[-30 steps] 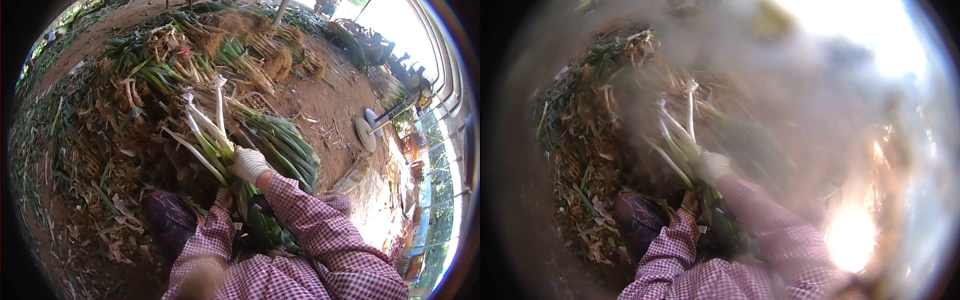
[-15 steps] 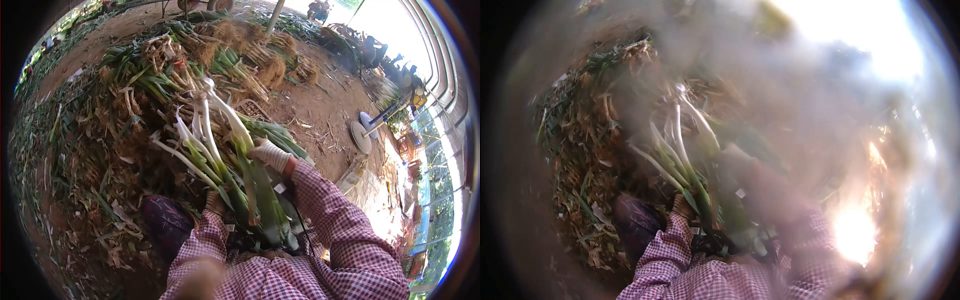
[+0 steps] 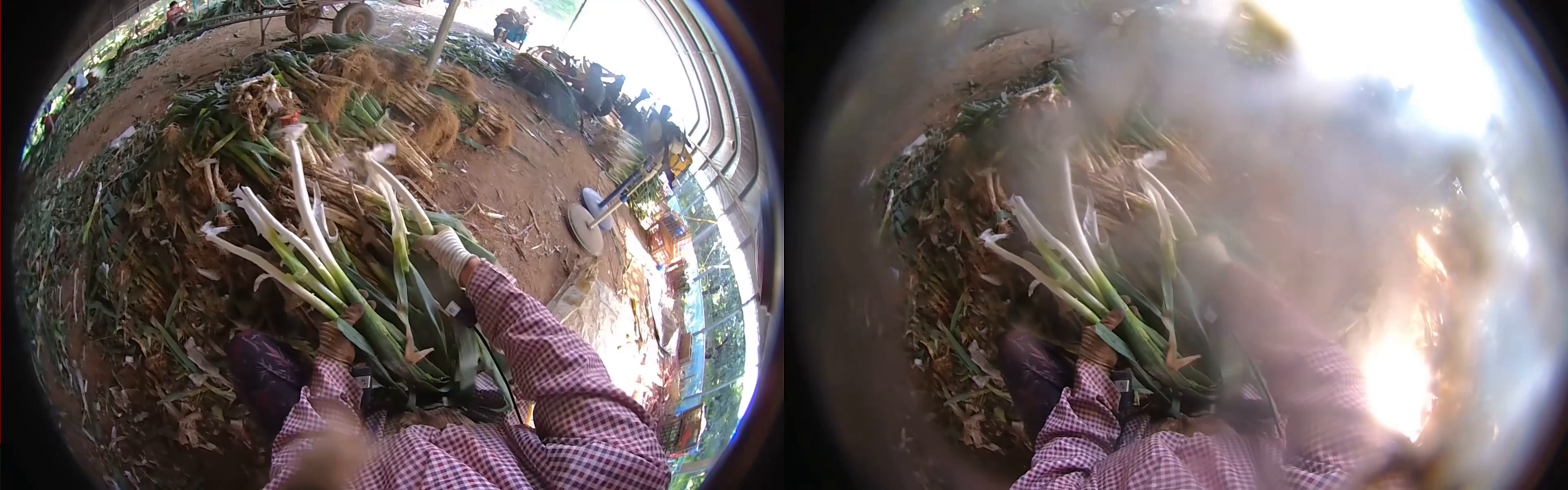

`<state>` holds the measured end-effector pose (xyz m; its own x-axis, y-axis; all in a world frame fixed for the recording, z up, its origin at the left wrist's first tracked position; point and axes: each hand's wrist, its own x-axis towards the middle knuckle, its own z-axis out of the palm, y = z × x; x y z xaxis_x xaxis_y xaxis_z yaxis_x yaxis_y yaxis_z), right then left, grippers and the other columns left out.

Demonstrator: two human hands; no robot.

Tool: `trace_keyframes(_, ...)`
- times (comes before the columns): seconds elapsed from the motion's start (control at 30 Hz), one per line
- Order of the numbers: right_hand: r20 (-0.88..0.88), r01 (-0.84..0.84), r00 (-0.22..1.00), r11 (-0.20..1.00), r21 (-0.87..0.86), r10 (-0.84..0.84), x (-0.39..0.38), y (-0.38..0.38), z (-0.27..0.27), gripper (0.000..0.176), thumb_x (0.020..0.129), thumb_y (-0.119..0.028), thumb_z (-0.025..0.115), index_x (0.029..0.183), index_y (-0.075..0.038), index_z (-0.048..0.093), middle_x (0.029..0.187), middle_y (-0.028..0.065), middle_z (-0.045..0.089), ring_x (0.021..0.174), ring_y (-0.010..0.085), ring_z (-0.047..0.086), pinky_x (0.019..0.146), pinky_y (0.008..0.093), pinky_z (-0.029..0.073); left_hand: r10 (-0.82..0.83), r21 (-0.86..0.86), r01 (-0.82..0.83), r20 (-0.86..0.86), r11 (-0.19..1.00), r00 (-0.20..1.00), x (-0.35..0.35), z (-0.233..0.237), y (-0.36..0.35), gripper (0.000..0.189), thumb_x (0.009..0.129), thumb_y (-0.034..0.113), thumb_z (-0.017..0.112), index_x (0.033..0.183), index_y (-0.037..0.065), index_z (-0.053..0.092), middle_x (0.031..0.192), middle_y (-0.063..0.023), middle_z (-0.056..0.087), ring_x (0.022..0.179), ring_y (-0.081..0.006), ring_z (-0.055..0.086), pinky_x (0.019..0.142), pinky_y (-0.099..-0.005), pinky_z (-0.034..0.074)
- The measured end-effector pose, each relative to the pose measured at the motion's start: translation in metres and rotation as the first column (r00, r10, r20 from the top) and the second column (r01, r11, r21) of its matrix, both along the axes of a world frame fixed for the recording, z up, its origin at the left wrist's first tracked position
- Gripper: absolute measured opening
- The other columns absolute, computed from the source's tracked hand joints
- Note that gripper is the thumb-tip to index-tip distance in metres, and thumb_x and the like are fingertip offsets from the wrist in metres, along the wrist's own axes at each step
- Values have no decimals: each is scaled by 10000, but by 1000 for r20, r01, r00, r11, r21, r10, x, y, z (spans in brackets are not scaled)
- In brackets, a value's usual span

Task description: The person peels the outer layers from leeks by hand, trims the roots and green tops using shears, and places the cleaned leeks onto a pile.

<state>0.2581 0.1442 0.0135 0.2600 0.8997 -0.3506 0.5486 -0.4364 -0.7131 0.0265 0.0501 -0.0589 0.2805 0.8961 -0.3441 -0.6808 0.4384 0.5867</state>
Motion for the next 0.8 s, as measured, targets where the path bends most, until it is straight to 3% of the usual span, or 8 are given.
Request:
trace_keyframes(0.07, -313, 106, 946, 993, 57, -84, -25, -6, 18, 296, 766, -184, 698, 973, 12, 620, 711, 46, 611, 534, 132, 552, 507, 259, 454, 97, 345, -24, -197, 938, 976, 0, -19, 2, 306, 819, 83, 673, 1098, -12, 593, 967, -110, 641, 878, -208, 632, 775, -336, 543)
trace_keyframes(0.27, -640, 49, 767, 990, 131, 46, -82, -9, 25, 160, 828, -161, 660, 891, -26, 604, 631, 19, 574, 481, 93, 515, 432, 239, 409, 97, 231, -66, -128, 971, 987, 12, -19, 4, 361, 782, 41, 700, 1122, 23, 580, 993, -87, 634, 880, -216, 629, 712, -332, 550)
trace_keyframes(0.47, -163, -230, 947, 940, 251, 276, -127, -27, 15, 696, 687, -352, 789, 1168, 61, 503, 1027, 181, 623, 949, 237, 600, 846, 304, 476, 150, 346, -97, -129, 933, 980, 28, -38, 16, 386, 813, 117, 662, 1172, 36, 544, 1076, -84, 603, 961, -214, 592, 782, -355, 515)
trace_keyframes(0.57, 58, -386, 922, 917, 98, 382, -137, -36, 20, 1008, 537, -449, 843, 1280, 52, 382, 1115, 227, 584, 1045, 304, 574, 902, 327, 452, 31, 203, -95, 295, 975, 955, 36, -62, 21, 402, 829, 154, 644, 1196, 42, 526, 1117, -83, 588, 1001, -213, 573, 817, -366, 498)
trace_keyframes(0.6, 119, -404, 911, 913, 59, 395, -139, -37, 17, 1006, 536, -443, 844, 1285, 41, 378, 1110, 225, 587, 1034, 303, 579, 900, 326, 453, -8, 36, -22, 682, 999, 731, 38, -74, 25, 408, 834, 167, 637, 1205, 44, 520, 1131, -82, 582, 1015, -213, 567, 829, -370, 492)
trace_keyframes(0.63, 122, -408, 909, 911, 63, 398, -140, -40, 19, 1006, 536, -443, 844, 1285, 41, 378, 1110, 225, 587, 1034, 303, 579, 900, 326, 453, 131, -167, 197, 974, 966, 183, 41, -92, 28, 414, 839, 180, 631, 1213, 46, 514, 1145, -82, 577, 1028, -212, 561, 841, -374, 486)
trace_keyframes(0.67, 162, -427, 892, 904, 1, 422, -141, -41, 21, 977, 540, -421, 840, 1279, 32, 390, 1079, 218, 600, 1004, 299, 590, 881, 324, 460, 344, -230, 454, 920, 860, -185, 43, -109, 31, 420, 844, 192, 625, 1221, 49, 508, 1159, -82, 572, 1042, -212, 555, 853, -378, 481)
trace_keyframes(0.8, 100, -420, 900, 906, -53, 424, -135, -40, 32, 768, 607, -322, 785, 1233, -25, 451, 977, 185, 639, 927, 305, 618, 810, 375, 483, 500, -185, 673, 809, 716, -310, 46, -132, 33, 447, 865, 242, 600, 1254, 57, 484, 1214, -80, 551, 1096, -211, 530, 900, -393, 458)
